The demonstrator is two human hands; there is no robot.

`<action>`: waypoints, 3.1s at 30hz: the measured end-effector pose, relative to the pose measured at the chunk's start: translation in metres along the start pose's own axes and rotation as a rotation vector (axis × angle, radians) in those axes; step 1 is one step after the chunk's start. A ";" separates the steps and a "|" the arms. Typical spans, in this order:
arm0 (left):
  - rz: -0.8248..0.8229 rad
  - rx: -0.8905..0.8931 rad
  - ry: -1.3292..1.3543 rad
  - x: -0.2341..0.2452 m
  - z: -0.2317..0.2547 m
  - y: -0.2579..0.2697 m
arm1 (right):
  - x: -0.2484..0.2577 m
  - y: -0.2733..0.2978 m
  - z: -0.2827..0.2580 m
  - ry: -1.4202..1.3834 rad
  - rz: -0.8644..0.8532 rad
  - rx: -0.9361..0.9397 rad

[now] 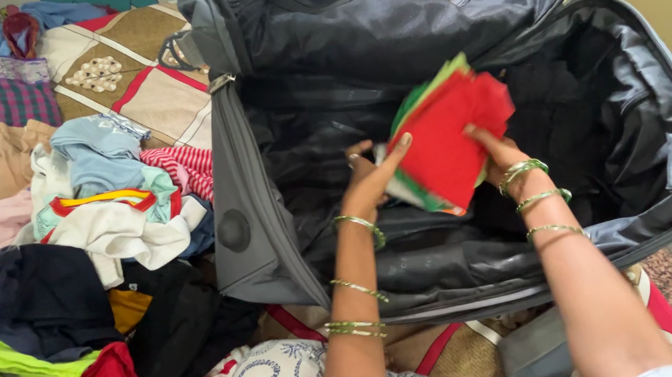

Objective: The person sorts through a pile of laundry and places several items, including denim shorts, a white t-shirt, a green t-shirt, and a red shirt, into a black duffel bag.

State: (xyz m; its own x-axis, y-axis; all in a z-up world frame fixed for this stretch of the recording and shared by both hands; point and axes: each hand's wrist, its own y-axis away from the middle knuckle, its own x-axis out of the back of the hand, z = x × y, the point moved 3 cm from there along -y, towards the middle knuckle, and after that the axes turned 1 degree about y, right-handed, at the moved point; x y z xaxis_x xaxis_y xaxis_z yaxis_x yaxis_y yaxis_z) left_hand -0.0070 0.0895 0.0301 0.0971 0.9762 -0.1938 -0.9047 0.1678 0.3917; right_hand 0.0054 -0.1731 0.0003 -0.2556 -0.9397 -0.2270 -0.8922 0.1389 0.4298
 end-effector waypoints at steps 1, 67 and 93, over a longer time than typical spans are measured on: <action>-0.010 -0.048 0.068 -0.009 -0.007 -0.008 | 0.006 -0.009 0.003 0.191 0.134 -0.049; 0.835 -0.552 -0.630 0.135 0.116 0.153 | -0.246 0.019 0.072 1.042 0.292 0.792; 0.908 -0.559 -0.712 0.123 0.113 0.146 | -0.292 -0.011 0.141 1.562 -0.122 0.974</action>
State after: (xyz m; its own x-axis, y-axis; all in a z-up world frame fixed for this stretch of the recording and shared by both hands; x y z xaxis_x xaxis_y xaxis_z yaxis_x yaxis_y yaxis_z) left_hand -0.0805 0.2497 0.1652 -0.6013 0.5962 0.5320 -0.7960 -0.5052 -0.3335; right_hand 0.0372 0.1439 -0.0609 -0.1512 -0.2772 0.9488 -0.8953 -0.3684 -0.2503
